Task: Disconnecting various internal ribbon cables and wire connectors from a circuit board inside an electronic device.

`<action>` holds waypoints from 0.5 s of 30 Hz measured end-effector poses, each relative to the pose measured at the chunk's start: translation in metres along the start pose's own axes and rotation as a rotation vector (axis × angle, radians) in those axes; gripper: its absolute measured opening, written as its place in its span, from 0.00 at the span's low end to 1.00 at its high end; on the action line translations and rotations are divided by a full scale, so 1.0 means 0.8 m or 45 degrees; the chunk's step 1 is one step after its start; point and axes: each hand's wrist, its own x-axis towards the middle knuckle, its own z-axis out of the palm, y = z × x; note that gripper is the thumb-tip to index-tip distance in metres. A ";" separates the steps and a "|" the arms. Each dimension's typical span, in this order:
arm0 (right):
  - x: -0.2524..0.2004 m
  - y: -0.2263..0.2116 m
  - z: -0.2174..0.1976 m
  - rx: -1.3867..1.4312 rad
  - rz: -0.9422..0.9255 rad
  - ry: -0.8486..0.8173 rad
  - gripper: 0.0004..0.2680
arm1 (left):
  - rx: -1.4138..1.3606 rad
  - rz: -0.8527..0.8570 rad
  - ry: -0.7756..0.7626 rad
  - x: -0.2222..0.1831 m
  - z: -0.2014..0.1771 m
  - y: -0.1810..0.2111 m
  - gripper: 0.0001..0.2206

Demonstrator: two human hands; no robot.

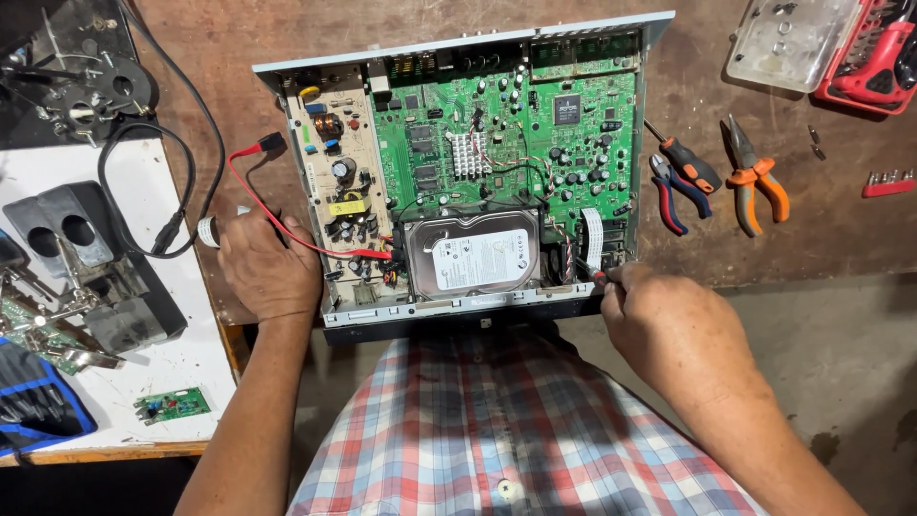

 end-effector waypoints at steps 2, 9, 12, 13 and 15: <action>-0.003 -0.008 -0.010 0.015 0.024 -0.036 0.16 | 0.010 0.001 -0.006 -0.001 0.000 0.001 0.12; -0.008 -0.033 -0.025 -0.074 0.004 -0.272 0.15 | -0.019 0.005 0.010 0.001 0.001 0.000 0.14; 0.015 0.013 0.049 -0.261 -0.317 0.172 0.09 | -0.011 0.025 0.073 -0.010 0.027 -0.018 0.10; 0.024 0.032 0.080 -0.370 -0.530 0.599 0.05 | 0.001 0.058 0.159 -0.015 0.040 -0.028 0.11; 0.026 0.028 0.074 -0.357 -0.577 0.615 0.04 | 0.010 0.065 0.166 -0.014 0.039 -0.028 0.11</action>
